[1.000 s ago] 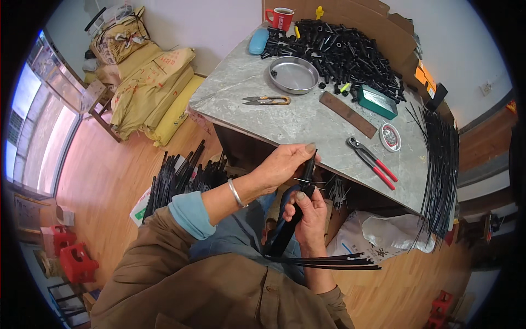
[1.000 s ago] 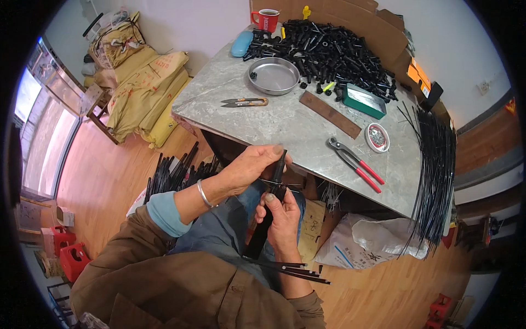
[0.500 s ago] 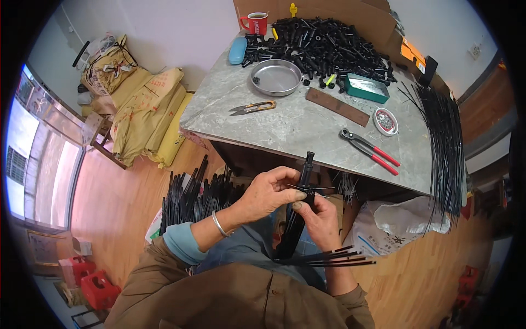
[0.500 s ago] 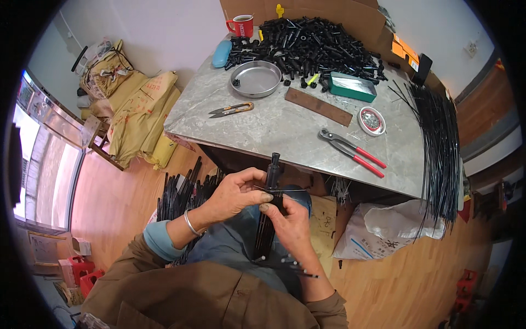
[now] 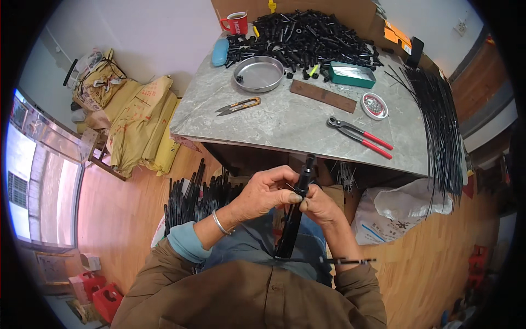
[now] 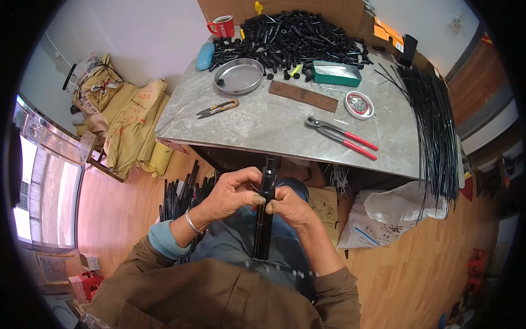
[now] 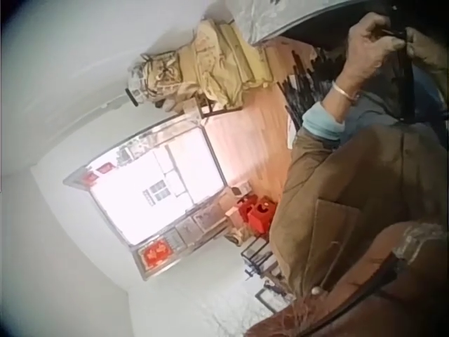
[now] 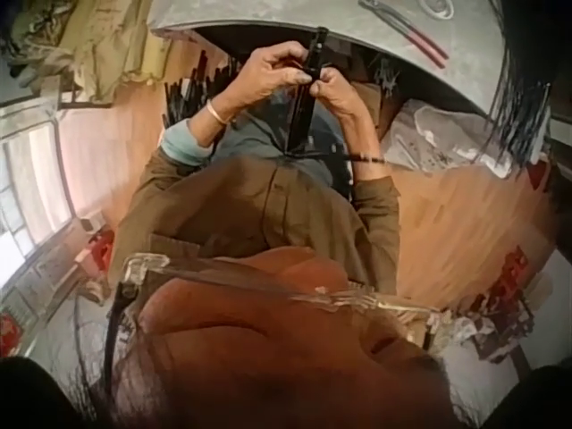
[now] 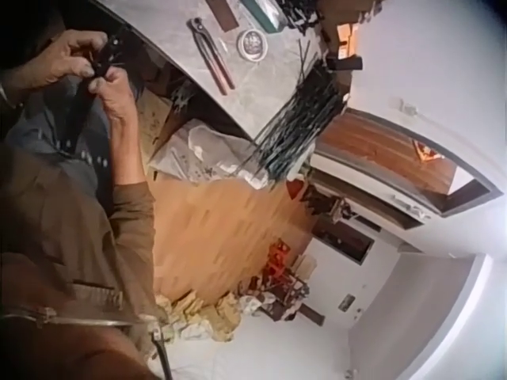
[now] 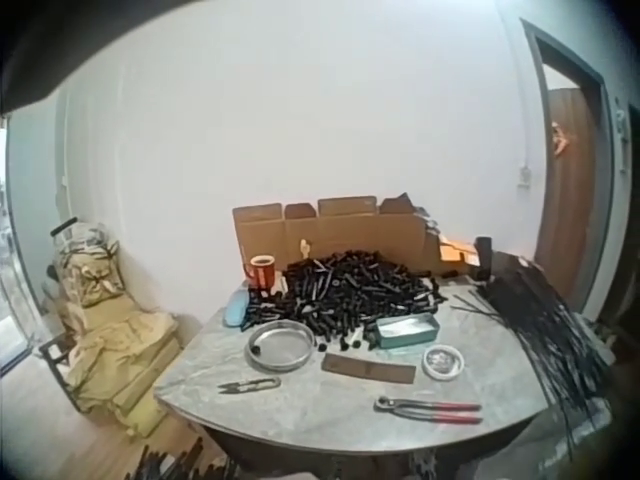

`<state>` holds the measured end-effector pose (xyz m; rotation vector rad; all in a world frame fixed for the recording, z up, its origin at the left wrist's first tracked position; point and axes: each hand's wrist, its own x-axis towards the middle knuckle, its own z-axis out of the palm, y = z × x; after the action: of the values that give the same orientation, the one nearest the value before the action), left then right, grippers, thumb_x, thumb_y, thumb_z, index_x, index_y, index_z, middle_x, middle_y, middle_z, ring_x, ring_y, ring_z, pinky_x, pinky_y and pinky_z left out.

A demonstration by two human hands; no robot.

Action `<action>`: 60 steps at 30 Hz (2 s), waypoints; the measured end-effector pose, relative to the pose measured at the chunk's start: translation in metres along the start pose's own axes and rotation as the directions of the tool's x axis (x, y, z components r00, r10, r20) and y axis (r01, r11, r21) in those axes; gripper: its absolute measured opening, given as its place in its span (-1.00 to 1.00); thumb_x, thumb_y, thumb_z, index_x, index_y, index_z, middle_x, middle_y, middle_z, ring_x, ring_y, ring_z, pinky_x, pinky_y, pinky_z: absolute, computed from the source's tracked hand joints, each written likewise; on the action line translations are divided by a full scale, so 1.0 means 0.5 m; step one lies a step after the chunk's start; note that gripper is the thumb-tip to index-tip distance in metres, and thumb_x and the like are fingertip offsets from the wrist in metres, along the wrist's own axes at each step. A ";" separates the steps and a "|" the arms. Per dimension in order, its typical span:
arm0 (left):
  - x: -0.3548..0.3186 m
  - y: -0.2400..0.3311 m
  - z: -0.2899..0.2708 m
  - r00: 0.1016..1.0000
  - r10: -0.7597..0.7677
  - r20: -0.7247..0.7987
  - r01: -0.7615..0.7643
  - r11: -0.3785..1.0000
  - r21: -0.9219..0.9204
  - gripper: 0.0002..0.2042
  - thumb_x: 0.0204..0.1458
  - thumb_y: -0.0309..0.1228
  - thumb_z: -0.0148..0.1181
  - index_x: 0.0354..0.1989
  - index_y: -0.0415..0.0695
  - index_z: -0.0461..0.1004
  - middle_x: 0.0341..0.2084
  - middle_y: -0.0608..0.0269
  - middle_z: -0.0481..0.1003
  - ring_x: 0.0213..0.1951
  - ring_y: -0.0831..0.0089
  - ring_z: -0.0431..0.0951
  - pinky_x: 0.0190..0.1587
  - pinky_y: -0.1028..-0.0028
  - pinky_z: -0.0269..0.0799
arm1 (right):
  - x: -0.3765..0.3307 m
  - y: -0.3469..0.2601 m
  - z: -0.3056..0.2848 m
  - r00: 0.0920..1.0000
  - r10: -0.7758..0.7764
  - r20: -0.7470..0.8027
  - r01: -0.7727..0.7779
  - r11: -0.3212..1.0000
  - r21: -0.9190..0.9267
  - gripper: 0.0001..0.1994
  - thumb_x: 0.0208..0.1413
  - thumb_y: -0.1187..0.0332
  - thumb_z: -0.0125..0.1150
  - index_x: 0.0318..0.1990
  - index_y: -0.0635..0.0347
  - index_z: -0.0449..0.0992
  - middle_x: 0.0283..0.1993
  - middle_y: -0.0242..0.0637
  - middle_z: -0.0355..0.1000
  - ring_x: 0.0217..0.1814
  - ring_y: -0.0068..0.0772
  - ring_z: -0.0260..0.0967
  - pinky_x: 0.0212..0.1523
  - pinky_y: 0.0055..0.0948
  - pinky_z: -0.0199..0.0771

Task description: The person is assembling black rods with plastic clips and using wire cutters to trim parts.

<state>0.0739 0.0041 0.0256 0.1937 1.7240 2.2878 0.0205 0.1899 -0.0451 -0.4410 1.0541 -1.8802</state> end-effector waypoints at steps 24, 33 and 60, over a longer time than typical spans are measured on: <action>-0.055 0.010 0.126 0.966 0.169 -0.197 -0.126 0.969 0.213 -0.48 -0.05 -0.44 0.26 0.13 -0.25 0.30 -0.14 0.25 0.40 -0.19 0.56 0.41 -0.14 0.49 0.37 | 0.002 0.000 0.106 0.789 -0.334 -0.515 0.454 0.883 0.122 -0.84 0.07 0.46 0.25 -0.18 0.21 0.51 -0.33 -0.48 0.46 -0.33 -0.69 0.36 -0.31 -0.67 0.37; 0.036 -0.006 0.032 0.899 0.148 -0.413 -0.002 0.943 0.334 -0.71 0.02 -0.48 0.26 -0.06 -0.27 0.50 -0.30 0.30 0.56 -0.30 0.66 0.48 -0.23 0.64 0.42 | 0.045 0.010 0.141 0.549 -0.595 -0.587 0.479 0.799 -0.362 -0.73 0.10 0.52 0.18 -0.03 0.30 0.47 -0.21 -0.44 0.39 -0.28 -0.65 0.32 -0.27 -0.65 0.36; -0.015 0.003 0.045 0.902 0.260 -0.346 -0.115 0.915 0.388 -0.73 0.07 -0.38 0.24 -0.10 -0.25 0.51 -0.34 0.37 0.54 -0.28 0.68 0.45 -0.19 0.63 0.39 | -0.003 -0.045 0.078 0.904 -0.173 -0.391 0.012 0.925 -0.381 -0.79 -0.01 0.22 0.37 -0.48 0.11 0.51 -0.53 -0.57 0.38 -0.51 -0.75 0.28 -0.50 -0.68 0.29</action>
<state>0.0867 0.0223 0.0336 -0.0345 2.4291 2.2325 0.0349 0.1771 -0.0044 -0.3074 1.7237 -1.9084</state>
